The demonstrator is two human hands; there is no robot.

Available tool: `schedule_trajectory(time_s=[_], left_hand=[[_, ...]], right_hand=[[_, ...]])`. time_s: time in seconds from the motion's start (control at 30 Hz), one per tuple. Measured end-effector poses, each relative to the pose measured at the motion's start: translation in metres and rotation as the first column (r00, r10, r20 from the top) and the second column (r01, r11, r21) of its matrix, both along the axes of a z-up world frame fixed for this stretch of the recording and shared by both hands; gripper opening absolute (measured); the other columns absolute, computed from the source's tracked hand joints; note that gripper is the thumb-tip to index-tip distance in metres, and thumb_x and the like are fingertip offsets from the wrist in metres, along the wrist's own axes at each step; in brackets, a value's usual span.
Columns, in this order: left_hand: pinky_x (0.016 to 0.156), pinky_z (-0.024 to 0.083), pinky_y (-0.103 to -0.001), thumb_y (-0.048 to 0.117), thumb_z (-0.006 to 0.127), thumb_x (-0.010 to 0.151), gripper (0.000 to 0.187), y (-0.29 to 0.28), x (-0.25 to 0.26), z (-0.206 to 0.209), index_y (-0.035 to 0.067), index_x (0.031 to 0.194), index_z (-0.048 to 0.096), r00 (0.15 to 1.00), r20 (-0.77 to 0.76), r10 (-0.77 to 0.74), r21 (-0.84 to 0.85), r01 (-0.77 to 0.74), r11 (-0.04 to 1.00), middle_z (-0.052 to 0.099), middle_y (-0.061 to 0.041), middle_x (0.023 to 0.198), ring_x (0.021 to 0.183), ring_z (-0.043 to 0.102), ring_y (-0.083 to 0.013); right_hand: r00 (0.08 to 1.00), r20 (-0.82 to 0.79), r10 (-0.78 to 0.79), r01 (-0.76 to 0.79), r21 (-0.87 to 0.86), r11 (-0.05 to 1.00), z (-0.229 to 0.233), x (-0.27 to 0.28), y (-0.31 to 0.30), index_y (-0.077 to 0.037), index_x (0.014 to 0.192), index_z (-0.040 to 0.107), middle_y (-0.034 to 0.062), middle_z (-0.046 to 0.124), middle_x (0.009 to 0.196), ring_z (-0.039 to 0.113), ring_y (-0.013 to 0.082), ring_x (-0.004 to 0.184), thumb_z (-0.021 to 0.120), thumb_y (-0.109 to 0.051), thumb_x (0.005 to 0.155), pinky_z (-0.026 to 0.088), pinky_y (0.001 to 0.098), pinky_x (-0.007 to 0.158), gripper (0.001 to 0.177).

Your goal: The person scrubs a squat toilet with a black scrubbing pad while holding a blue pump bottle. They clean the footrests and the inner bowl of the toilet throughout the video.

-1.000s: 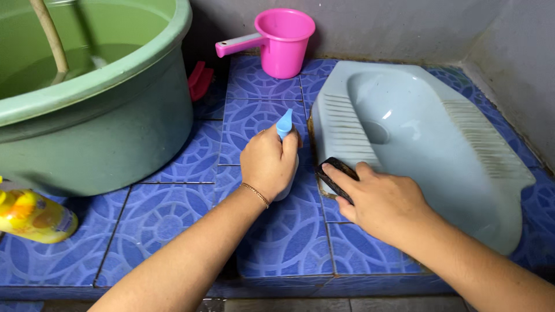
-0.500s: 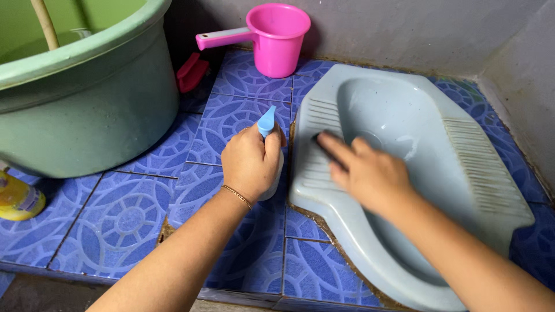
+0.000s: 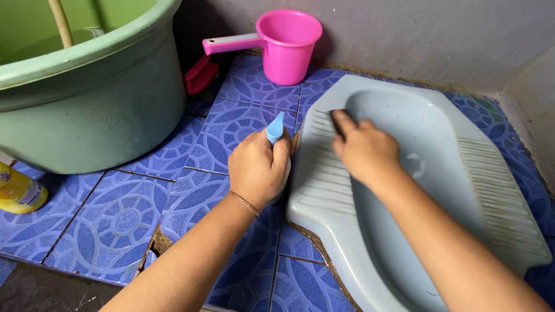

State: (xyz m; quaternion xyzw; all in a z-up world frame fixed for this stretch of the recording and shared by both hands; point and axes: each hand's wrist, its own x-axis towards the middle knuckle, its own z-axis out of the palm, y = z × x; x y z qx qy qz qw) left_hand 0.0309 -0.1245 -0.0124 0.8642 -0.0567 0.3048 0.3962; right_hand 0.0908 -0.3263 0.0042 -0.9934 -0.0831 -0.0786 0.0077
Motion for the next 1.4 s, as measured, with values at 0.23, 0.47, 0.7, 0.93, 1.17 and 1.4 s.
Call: schedule_trajectory(time_s=[0.23, 0.47, 0.7, 0.93, 1.17, 1.4], left_hand=[[0.068, 0.05, -0.052, 0.026, 0.055, 0.095, 0.022, -0.002, 0.004, -0.001, 0.011, 0.085, 0.068, 1.0, 0.01, -0.005, -0.008, 0.005, 1.0, 0.069, -0.014, 0.08, 0.078, 0.066, -0.0382], [0.067, 0.051, -0.051, 0.026, 0.055, 0.094, 0.021, -0.001, 0.003, -0.002, 0.013, 0.086, 0.069, 1.0, 0.01, -0.008, 0.004, 0.008, 1.0, 0.069, -0.013, 0.077, 0.076, 0.067, -0.0364], [0.065, 0.049, -0.051, 0.026, 0.057, 0.095, 0.021, -0.002, 0.003, 0.0, 0.011, 0.086, 0.069, 1.0, 0.002, 0.014, 0.018, -0.014, 1.0, 0.069, -0.014, 0.076, 0.075, 0.066, -0.0377], [0.066, 0.051, -0.047, 0.025, 0.055, 0.097, 0.025, -0.001, 0.0, 0.002, 0.014, 0.084, 0.072, 0.999, 0.031, -0.015, -0.025, 0.016, 1.0, 0.071, -0.012, 0.078, 0.074, 0.068, -0.0355], [0.065, 0.052, -0.044, 0.027, 0.052, 0.101, 0.029, -0.001, -0.003, 0.006, 0.014, 0.083, 0.07, 1.0, 0.012, -0.022, -0.038, 0.022, 0.999, 0.07, -0.011, 0.074, 0.072, 0.069, -0.0334], [0.065, 0.052, -0.044, 0.028, 0.052, 0.1, 0.029, -0.001, -0.003, 0.005, 0.014, 0.081, 0.07, 1.0, 0.003, -0.015, -0.036, 0.015, 0.999, 0.069, -0.011, 0.073, 0.072, 0.069, -0.0333]], right_hand=[[0.991, -0.032, 0.129, -0.13, -0.037, 0.991, -0.001, 0.02, 0.018, -0.048, 0.149, 0.043, 0.0137, 0.062, 0.116, 0.069, 0.0388, 0.094, 0.064, -0.043, 0.089, 0.057, 0.0544, 0.074, 0.063], [0.95, 0.099, 0.296, -0.308, 0.152, 0.939, -0.008, 0.032, 0.026, -0.039, 0.137, 0.058, 0.0132, 0.067, 0.112, 0.069, 0.0387, 0.097, 0.067, -0.038, 0.09, 0.056, 0.0513, 0.081, 0.048], [0.956, 0.251, 0.154, -0.213, 0.23, 0.95, -0.024, 0.098, -0.001, -0.032, 0.128, 0.065, 0.0124, 0.068, 0.111, 0.068, 0.0368, 0.101, 0.073, -0.042, 0.089, 0.054, 0.0521, 0.079, 0.04], [0.938, 0.278, 0.206, -0.284, 0.278, 0.918, -0.034, 0.084, -0.01, -0.034, 0.13, 0.066, 0.011, 0.068, 0.108, 0.069, 0.0364, 0.095, 0.072, -0.04, 0.09, 0.056, 0.0495, 0.081, 0.041], [0.947, 0.2, 0.252, -0.296, 0.23, 0.927, -0.013, 0.097, -0.016, -0.032, 0.133, 0.062, 0.0109, 0.067, 0.11, 0.068, 0.0354, 0.098, 0.07, -0.041, 0.093, 0.055, 0.049, 0.079, 0.042], [0.937, -0.069, 0.342, -0.33, 0.138, 0.934, 0.006, 0.078, -0.003, -0.032, 0.134, 0.057, 0.0098, 0.069, 0.113, 0.068, 0.0334, 0.102, 0.07, -0.043, 0.09, 0.055, 0.0483, 0.084, 0.048]])
